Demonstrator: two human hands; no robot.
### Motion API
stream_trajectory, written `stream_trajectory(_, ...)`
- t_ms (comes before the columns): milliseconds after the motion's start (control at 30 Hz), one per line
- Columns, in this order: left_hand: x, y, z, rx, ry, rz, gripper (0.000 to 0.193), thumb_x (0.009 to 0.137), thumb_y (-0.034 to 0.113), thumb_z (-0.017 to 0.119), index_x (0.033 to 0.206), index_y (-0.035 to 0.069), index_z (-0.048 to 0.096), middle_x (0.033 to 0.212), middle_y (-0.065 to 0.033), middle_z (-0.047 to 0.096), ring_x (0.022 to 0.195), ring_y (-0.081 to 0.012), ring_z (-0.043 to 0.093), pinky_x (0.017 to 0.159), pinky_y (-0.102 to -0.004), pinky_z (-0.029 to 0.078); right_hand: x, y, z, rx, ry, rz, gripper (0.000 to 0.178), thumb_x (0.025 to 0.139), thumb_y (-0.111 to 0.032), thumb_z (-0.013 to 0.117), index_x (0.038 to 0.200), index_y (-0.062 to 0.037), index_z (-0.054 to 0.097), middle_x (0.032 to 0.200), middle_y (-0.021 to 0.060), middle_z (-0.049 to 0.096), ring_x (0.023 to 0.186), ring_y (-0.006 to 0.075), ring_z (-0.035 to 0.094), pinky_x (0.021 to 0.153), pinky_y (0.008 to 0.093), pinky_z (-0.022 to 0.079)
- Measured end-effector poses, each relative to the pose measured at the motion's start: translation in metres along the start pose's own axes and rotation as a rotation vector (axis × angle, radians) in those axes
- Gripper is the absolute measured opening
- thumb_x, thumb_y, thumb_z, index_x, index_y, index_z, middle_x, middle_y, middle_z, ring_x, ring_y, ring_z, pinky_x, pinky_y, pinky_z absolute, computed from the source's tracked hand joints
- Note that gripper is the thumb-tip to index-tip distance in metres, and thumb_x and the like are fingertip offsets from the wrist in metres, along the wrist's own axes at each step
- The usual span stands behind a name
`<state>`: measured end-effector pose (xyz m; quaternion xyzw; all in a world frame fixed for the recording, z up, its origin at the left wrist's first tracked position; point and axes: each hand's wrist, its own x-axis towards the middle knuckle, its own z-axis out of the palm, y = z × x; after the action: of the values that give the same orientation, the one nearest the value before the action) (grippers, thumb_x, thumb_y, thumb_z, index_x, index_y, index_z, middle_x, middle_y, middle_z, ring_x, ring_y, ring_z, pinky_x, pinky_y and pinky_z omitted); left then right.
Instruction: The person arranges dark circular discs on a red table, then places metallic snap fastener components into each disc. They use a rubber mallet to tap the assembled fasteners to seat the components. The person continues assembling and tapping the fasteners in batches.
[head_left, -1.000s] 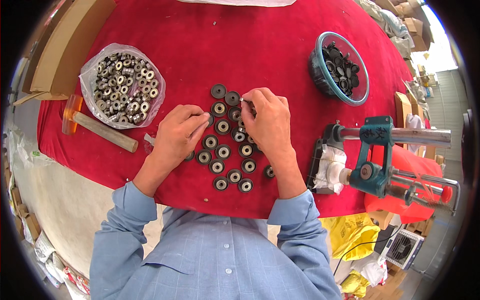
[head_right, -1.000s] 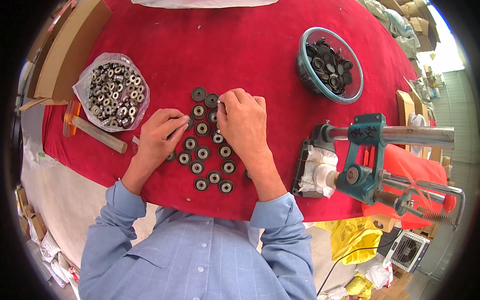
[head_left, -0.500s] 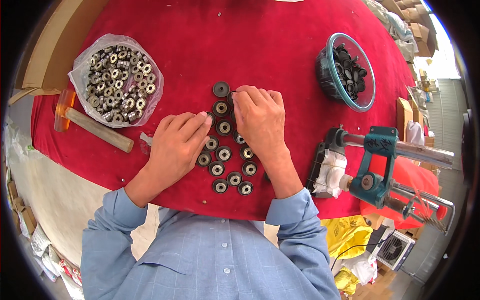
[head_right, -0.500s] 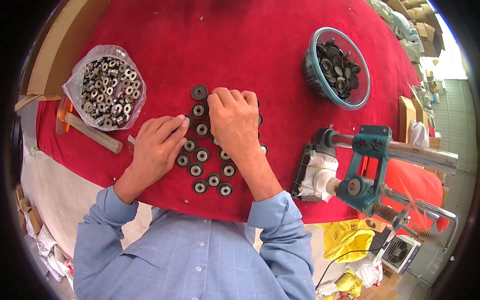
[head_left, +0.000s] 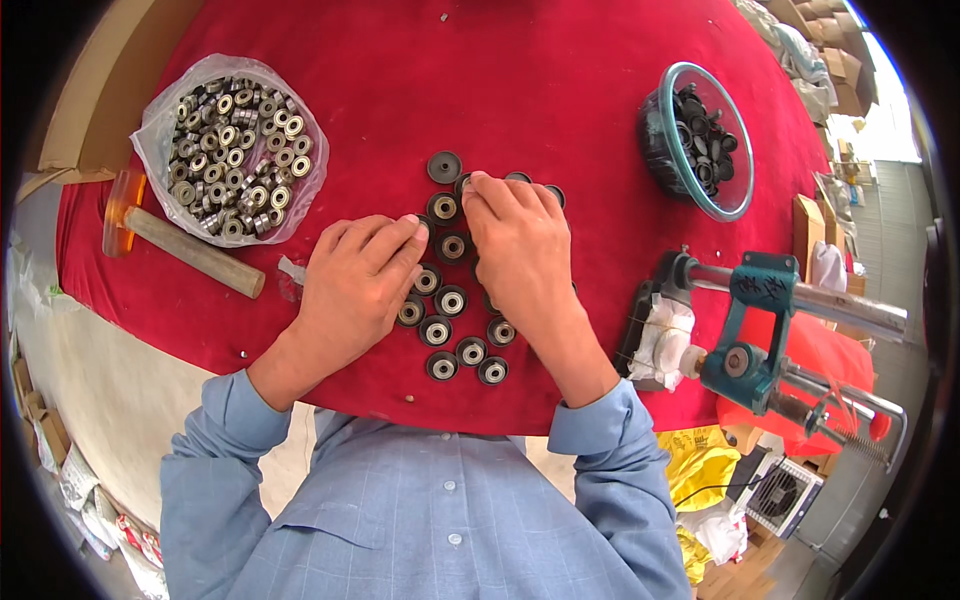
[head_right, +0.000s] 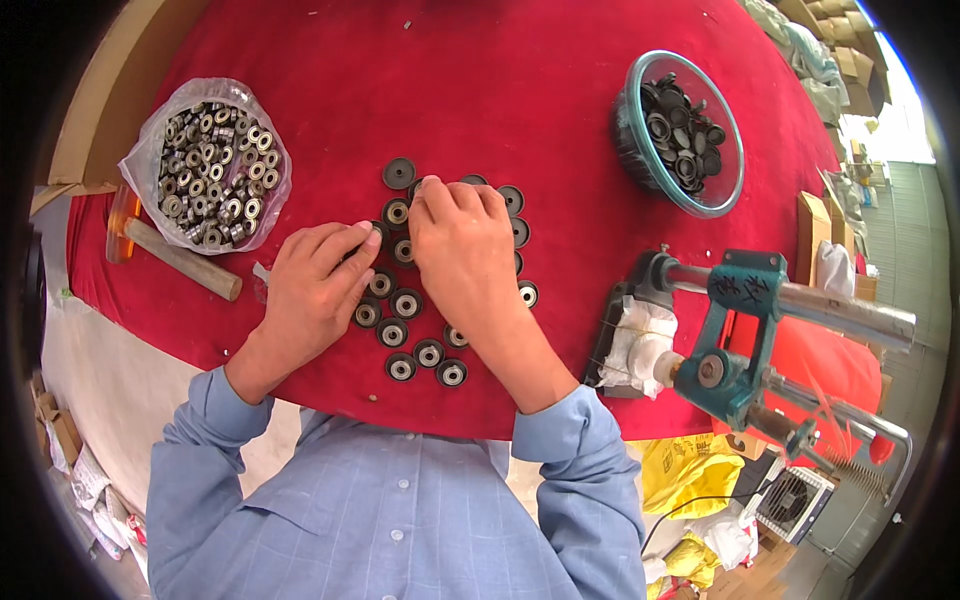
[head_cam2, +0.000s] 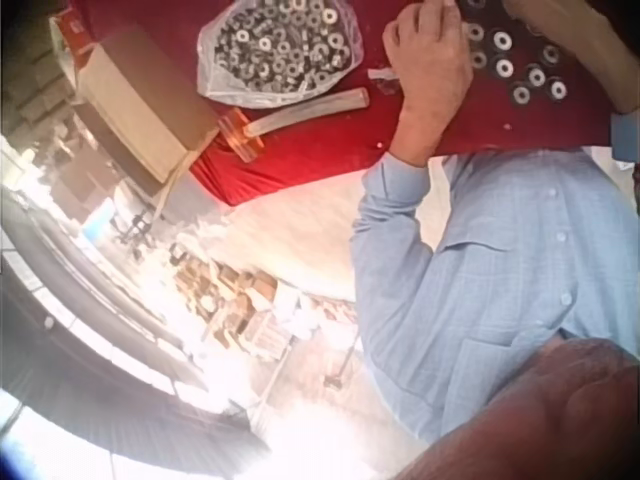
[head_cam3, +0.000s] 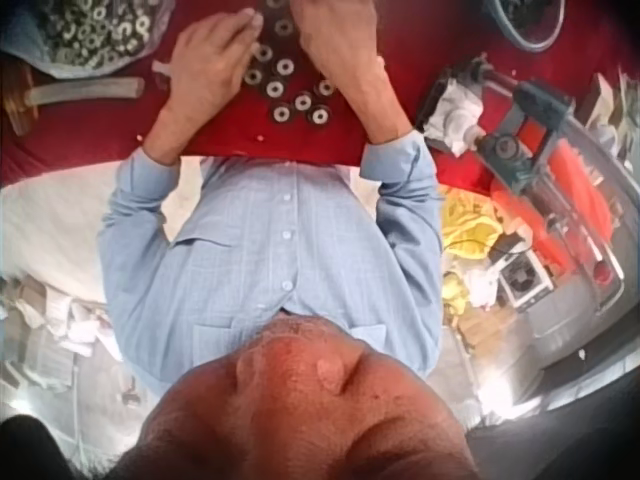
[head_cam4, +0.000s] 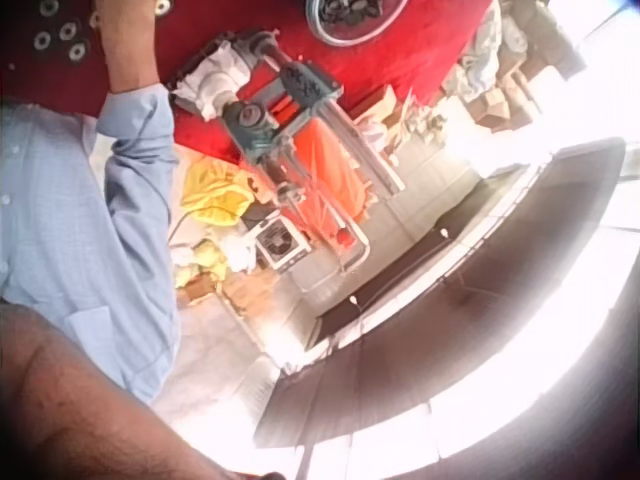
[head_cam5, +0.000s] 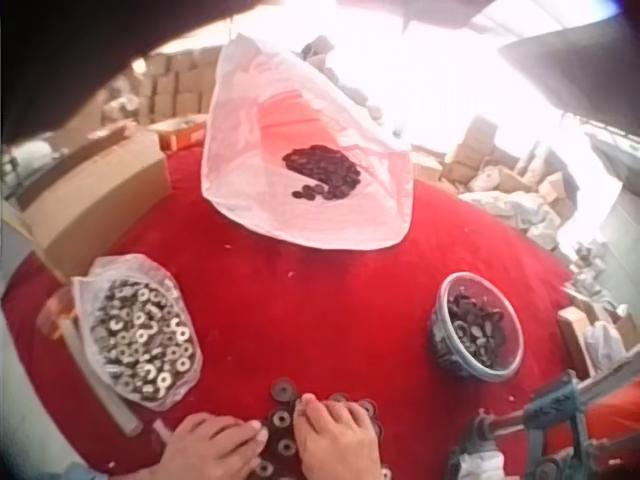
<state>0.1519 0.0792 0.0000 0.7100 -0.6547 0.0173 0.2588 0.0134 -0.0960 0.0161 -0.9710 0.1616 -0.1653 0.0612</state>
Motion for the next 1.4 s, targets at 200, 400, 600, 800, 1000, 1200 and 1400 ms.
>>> stream_trajectory(200,0.003,-0.001,0.0,-0.108,0.057,-0.056,0.039,0.086,0.006,0.08,0.125,0.005,0.074,0.129,-0.0112,0.069,0.115,-0.0325,0.067,0.098,-0.0464,0.052,-0.018,0.035,-0.039,0.392,0.262,0.237,0.033,0.086,0.01,0.066,0.114,-0.0051,0.077,0.116,0.0109,0.075,0.103,0.0317,0.074,0.089,0.043,0.06)
stream_trajectory(400,0.021,0.019,0.005,-0.206,0.108,0.006,0.035,0.086,0.004,0.081,0.12,0.006,0.076,0.123,-0.0091,0.071,0.111,-0.0295,0.067,0.094,-0.0445,0.051,-0.058,0.025,-0.041,0.34,0.205,0.279,0.025,0.088,0.001,0.073,0.112,-0.0067,0.075,0.104,0.0112,0.072,0.093,0.0331,0.073,0.08,0.0438,0.058)
stream_trajectory(600,0.046,0.028,0.026,-0.153,0.078,0.097,0.029,0.088,0.001,0.076,0.117,0.004,0.076,0.119,-0.0073,0.073,0.107,-0.0286,0.068,0.092,-0.0428,0.051,-0.063,0.017,-0.018,0.183,0.189,0.233,0.027,0.085,-0.008,0.081,0.11,-0.0112,0.075,0.102,0.004,0.066,0.098,0.0254,0.066,0.086,0.0421,0.049)
stream_trajectory(800,0.049,0.019,0.037,-0.176,0.059,0.084,0.022,0.088,0.002,0.079,0.11,0.005,0.076,0.115,-0.0068,0.075,0.104,-0.0275,0.069,0.088,-0.0413,0.052,-0.061,0.019,-0.014,0.176,0.195,0.21,0.022,0.082,-0.006,0.083,0.101,-0.0094,0.072,0.1,0.004,0.069,0.096,0.0255,0.068,0.086,0.0405,0.048)
stream_trajectory(1000,0.051,0.013,0.042,-0.327,0.096,0.036,0.019,0.085,0.0,0.081,0.101,0.005,0.072,0.11,-0.0077,0.076,0.101,-0.0282,0.07,0.083,-0.041,0.054,-0.053,0.05,-0.018,0.304,0.37,0.315,0.018,0.087,-0.004,0.079,0.101,-0.0077,0.068,0.094,0.0071,0.071,0.082,0.0282,0.07,0.078,0.0433,0.05)
stream_trajectory(1200,0.05,0.012,0.036,-0.26,0.05,0.081,0.026,0.084,0.0,0.082,0.109,0.005,0.077,0.104,-0.0073,0.072,0.094,-0.027,0.068,0.083,-0.0409,0.054,-0.036,0.067,-0.001,0.177,0.387,0.284,0.015,0.087,-0.001,0.077,0.099,-0.0054,0.07,0.096,0.0084,0.073,0.087,0.0289,0.073,0.081,0.0425,0.055)
stream_trajectory(1400,0.052,0.017,0.031,-0.248,0.042,0.099,0.031,0.084,0.001,0.081,0.115,0.004,0.078,0.109,-0.0079,0.07,0.094,-0.0262,0.067,0.083,-0.0411,0.054,-0.038,0.063,0.002,0.094,0.291,0.2,0.016,0.088,-0.002,0.076,0.103,-0.0065,0.072,0.104,0.0066,0.074,0.098,0.0284,0.072,0.089,0.0425,0.055)
